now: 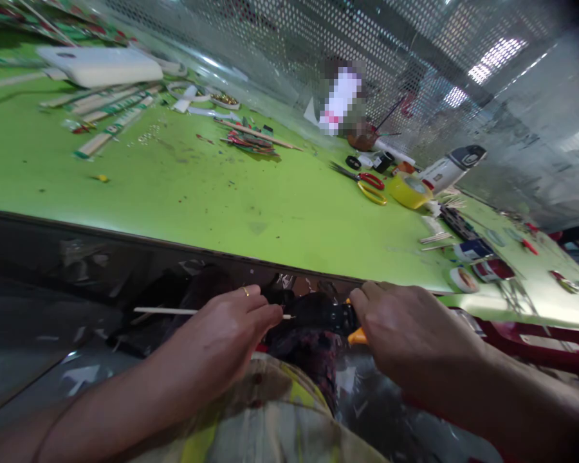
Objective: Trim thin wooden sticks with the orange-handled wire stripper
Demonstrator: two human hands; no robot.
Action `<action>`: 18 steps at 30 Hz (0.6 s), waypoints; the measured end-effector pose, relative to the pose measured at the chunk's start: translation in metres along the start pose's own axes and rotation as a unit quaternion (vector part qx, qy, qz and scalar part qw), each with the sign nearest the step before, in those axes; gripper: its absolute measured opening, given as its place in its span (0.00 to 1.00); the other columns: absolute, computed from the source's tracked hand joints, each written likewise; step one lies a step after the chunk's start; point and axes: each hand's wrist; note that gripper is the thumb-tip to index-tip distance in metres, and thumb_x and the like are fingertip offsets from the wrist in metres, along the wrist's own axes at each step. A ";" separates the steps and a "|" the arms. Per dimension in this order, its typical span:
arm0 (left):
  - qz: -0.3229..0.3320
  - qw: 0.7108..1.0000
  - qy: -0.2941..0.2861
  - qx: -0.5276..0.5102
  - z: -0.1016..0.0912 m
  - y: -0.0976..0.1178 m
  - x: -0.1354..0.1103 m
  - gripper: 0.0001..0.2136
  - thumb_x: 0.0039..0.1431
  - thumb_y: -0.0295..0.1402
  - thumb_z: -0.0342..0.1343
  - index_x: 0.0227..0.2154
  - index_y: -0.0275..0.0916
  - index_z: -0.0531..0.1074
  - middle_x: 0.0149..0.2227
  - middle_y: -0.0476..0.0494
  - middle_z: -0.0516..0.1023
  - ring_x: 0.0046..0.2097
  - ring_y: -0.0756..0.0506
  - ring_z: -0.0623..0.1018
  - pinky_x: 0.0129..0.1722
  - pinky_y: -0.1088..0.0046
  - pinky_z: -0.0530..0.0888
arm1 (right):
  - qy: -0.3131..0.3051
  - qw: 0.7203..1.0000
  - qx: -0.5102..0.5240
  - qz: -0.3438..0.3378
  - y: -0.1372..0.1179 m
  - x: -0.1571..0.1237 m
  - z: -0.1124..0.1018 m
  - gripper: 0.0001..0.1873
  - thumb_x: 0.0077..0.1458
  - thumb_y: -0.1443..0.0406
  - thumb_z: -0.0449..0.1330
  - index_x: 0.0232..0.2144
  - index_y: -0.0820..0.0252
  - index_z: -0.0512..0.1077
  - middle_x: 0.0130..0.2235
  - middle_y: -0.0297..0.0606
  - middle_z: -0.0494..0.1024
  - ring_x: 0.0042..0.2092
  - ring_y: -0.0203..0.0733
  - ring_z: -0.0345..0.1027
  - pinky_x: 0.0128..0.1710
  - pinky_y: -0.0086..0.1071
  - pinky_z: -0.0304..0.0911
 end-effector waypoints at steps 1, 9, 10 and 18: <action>0.001 1.000 -0.002 -0.003 -0.001 0.000 0.000 0.14 0.58 0.17 0.45 0.42 0.37 0.69 0.31 0.46 0.68 0.33 0.46 0.66 0.31 0.70 0.60 | 0.001 1.000 0.003 -0.002 0.000 0.000 0.001 0.11 0.43 0.75 0.50 0.28 0.57 0.68 0.27 0.39 0.74 0.28 0.45 0.68 0.23 0.33 0.41; -0.002 1.000 0.019 -0.023 -0.001 -0.002 -0.001 0.13 0.57 0.16 0.46 0.39 0.37 0.69 0.31 0.46 0.68 0.34 0.45 0.66 0.31 0.69 0.60 | -0.022 0.995 0.097 0.003 0.008 0.000 0.007 0.15 0.42 0.75 0.48 0.29 0.57 0.70 0.27 0.38 0.76 0.28 0.43 0.69 0.24 0.33 0.42; 0.000 0.999 0.024 -0.026 -0.001 -0.002 -0.001 0.13 0.57 0.16 0.46 0.39 0.37 0.69 0.31 0.46 0.68 0.34 0.45 0.66 0.30 0.69 0.60 | -0.029 0.993 0.113 0.007 0.009 -0.001 0.007 0.15 0.42 0.75 0.48 0.29 0.58 0.71 0.28 0.39 0.76 0.28 0.43 0.69 0.24 0.33 0.42; 0.019 0.999 0.023 -0.022 -0.001 -0.005 0.000 0.15 0.57 0.17 0.47 0.44 0.38 0.68 0.32 0.46 0.71 0.33 0.46 0.68 0.31 0.70 0.61 | -0.033 0.990 0.137 0.021 0.012 -0.003 0.008 0.15 0.42 0.75 0.49 0.30 0.57 0.71 0.29 0.39 0.76 0.30 0.42 0.69 0.25 0.32 0.43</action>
Point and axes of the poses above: each hand's wrist, its own x-axis towards the middle knuckle, its own z-axis out of the palm, y = z × x
